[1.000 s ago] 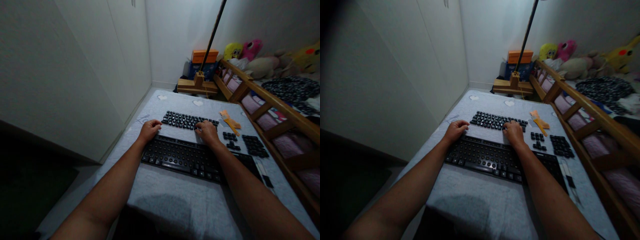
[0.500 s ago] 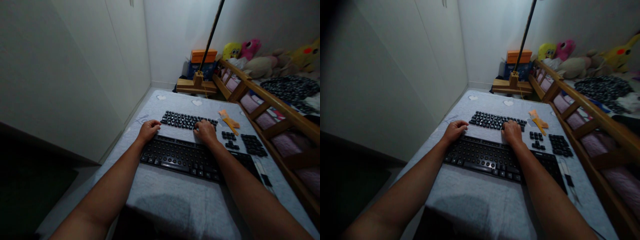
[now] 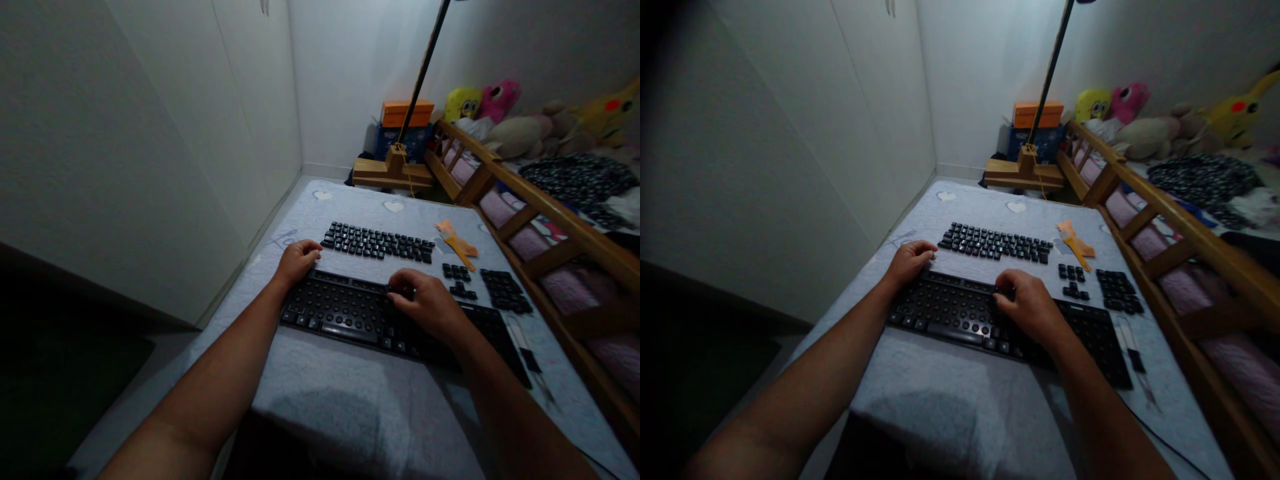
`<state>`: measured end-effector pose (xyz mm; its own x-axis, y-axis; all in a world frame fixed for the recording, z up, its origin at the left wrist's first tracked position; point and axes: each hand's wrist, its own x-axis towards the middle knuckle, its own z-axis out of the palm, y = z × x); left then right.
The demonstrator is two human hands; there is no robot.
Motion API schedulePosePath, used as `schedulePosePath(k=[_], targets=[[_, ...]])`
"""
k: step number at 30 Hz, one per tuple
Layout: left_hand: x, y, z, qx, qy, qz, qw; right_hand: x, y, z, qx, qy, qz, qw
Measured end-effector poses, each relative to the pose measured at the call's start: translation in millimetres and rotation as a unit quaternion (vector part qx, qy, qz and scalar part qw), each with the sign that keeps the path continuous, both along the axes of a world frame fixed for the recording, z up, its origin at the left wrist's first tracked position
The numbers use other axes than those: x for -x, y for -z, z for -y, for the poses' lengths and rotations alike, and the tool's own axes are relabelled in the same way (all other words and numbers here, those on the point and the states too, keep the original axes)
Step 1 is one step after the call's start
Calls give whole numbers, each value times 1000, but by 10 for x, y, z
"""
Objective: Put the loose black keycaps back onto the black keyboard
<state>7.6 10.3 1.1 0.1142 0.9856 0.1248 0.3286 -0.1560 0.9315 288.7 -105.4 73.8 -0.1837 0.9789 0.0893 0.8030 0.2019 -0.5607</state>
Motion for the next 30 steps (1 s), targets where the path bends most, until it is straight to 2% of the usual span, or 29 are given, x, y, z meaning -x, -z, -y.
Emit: schedulePosePath(k=[3, 7, 14, 30], targets=[[4, 16, -5, -1, 2, 5, 1000, 62, -2, 279, 20, -22, -21, 999], [7, 35, -11, -2, 3, 6, 1000, 110, 77, 439, 8, -29, -18, 999], [-4, 0, 3, 3, 1, 3, 1000, 116, 246, 459, -12, -64, -10, 998], [3, -2, -2, 5, 4, -6, 1000, 144, 303, 478, 16, -73, 23, 997]])
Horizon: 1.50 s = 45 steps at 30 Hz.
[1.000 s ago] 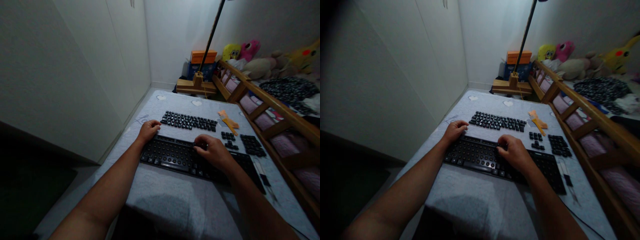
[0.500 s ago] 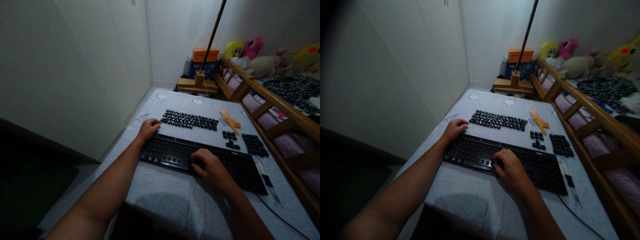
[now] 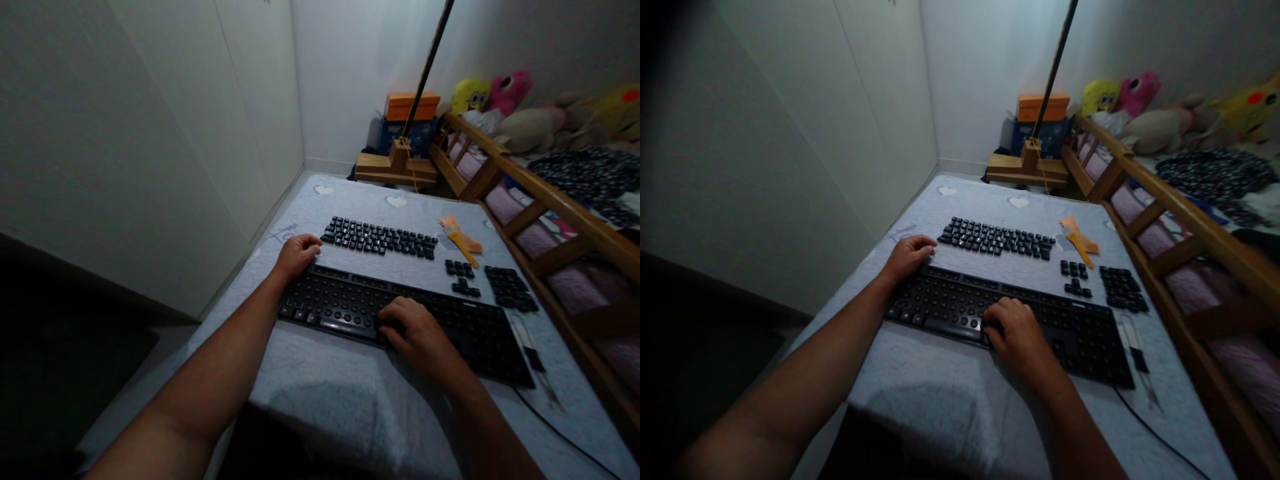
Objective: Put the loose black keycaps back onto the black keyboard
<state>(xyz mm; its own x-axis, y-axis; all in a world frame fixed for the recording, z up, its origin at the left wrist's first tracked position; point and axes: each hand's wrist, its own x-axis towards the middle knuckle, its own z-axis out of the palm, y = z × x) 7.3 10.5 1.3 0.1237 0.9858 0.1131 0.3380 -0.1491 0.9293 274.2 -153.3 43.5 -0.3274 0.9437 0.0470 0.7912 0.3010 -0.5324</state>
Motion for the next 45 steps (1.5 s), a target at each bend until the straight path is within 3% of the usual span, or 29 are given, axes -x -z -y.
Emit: schedulePosePath(k=[45], targets=[[-7, -4, 9, -8, 1, -6, 1000, 78, -1, 57, 20, 40, 3, 999]])
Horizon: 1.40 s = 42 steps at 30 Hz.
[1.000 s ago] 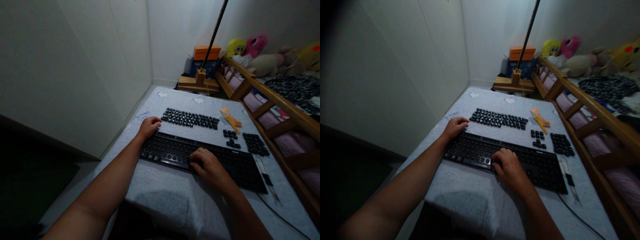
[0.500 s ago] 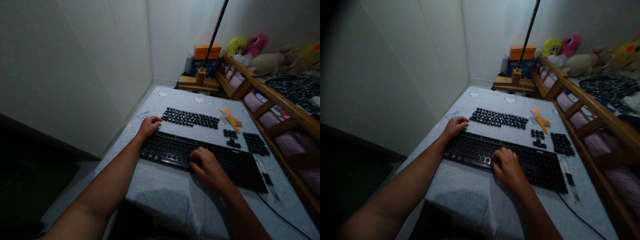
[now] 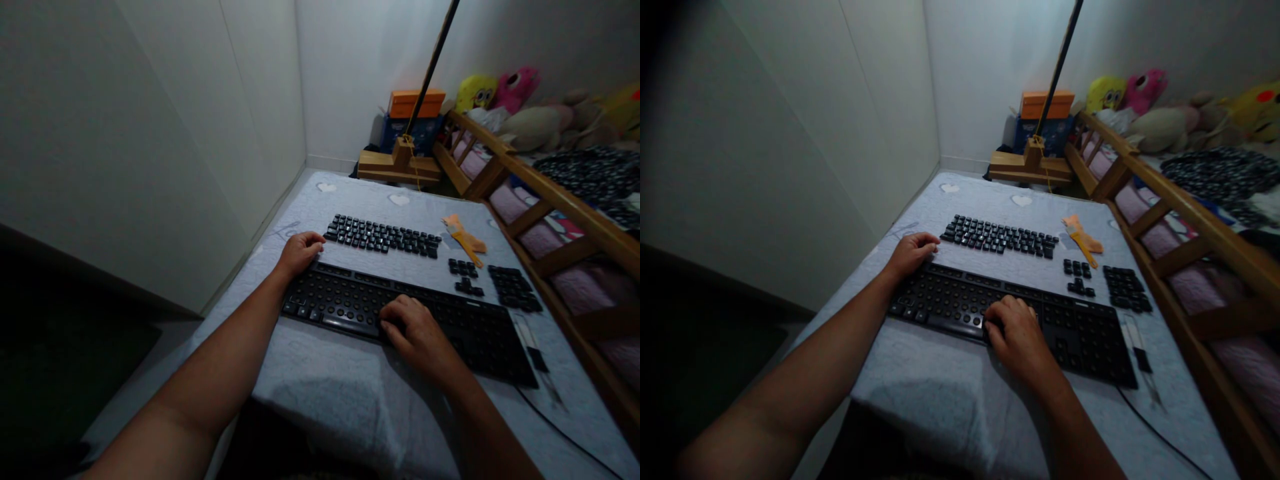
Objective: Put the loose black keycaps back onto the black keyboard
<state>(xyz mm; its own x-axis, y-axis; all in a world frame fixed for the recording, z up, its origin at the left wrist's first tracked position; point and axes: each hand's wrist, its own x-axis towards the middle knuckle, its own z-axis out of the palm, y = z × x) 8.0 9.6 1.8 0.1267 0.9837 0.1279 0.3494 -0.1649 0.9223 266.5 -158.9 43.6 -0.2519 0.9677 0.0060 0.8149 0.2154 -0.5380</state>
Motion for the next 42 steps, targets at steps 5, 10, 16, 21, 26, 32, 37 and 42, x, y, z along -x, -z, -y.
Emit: schedulePosePath(k=[5, 10, 16, 21, 26, 32, 37, 42], targets=[[-3, -3, -1, -1, 1, 3, 1000, 6, 17, -2, -5, 8, 9, 1000], [-3, -4, 3, 4, 3, 6, 1000, 6, 40, -3, -14, 11, 16, 1000], [-7, -36, 19, 5, 4, 6, 1000, 24, 29, 8, -18, 20, 23, 999], [-5, -27, 16, 2, 2, 0, 1000, 35, 14, 9, -12, 21, 24, 999], [-8, -25, 12, 0, 2, 1, 1000, 27, 16, 6, -13, 14, 18, 1000], [-10, -35, 18, 7, 0, 3, 1000, 20, 30, -2, -27, 20, 34, 999], [-1, 0, 5, 2, 0, 6, 1000, 25, 27, -7, -26, 17, 47, 998], [6, 14, -6, -4, 4, 3, 1000, 46, 33, -12, -23, 21, 62, 998]])
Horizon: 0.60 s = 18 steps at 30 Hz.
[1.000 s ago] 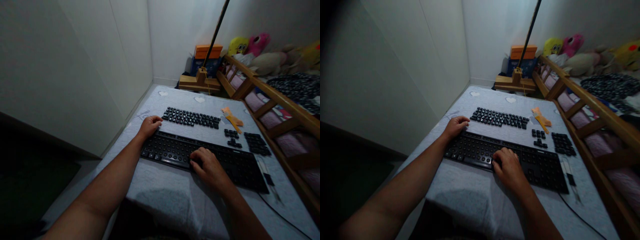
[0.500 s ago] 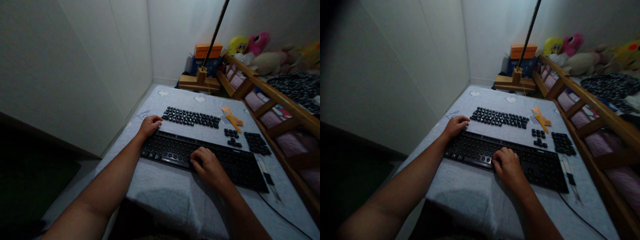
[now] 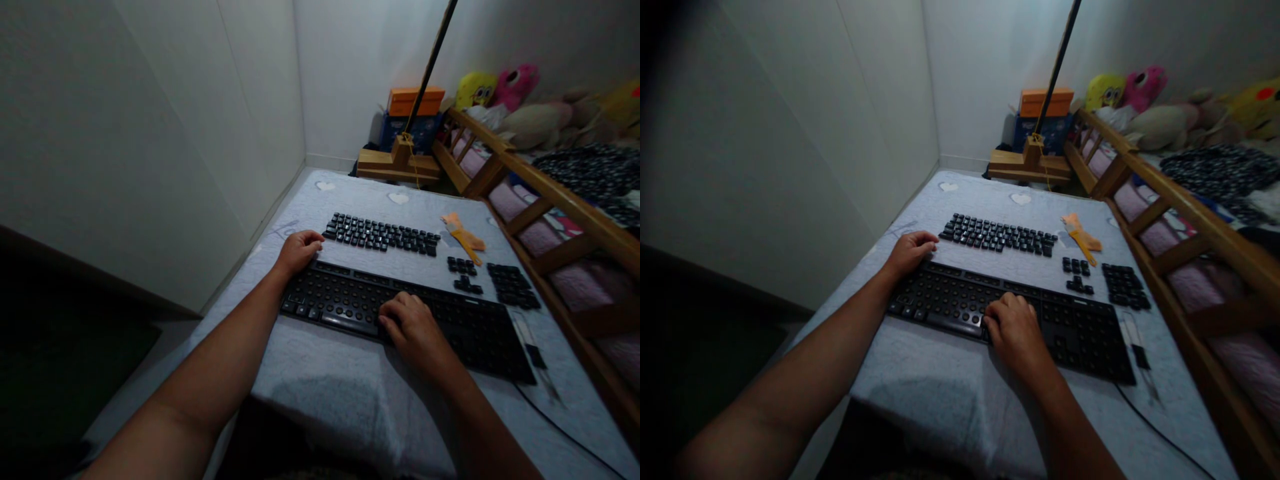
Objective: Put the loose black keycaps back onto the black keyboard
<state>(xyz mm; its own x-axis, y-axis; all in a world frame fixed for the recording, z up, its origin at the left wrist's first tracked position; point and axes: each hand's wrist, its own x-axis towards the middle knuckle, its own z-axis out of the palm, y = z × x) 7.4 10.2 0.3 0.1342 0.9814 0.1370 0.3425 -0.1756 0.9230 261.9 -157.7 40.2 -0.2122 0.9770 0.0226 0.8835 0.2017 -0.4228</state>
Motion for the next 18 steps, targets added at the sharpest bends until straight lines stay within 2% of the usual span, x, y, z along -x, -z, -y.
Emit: schedulePosePath(k=[18], targets=[[15, 17, -18, 0, 0, -1, 1000, 75, 41, 21, -40, 3, 63, 997]])
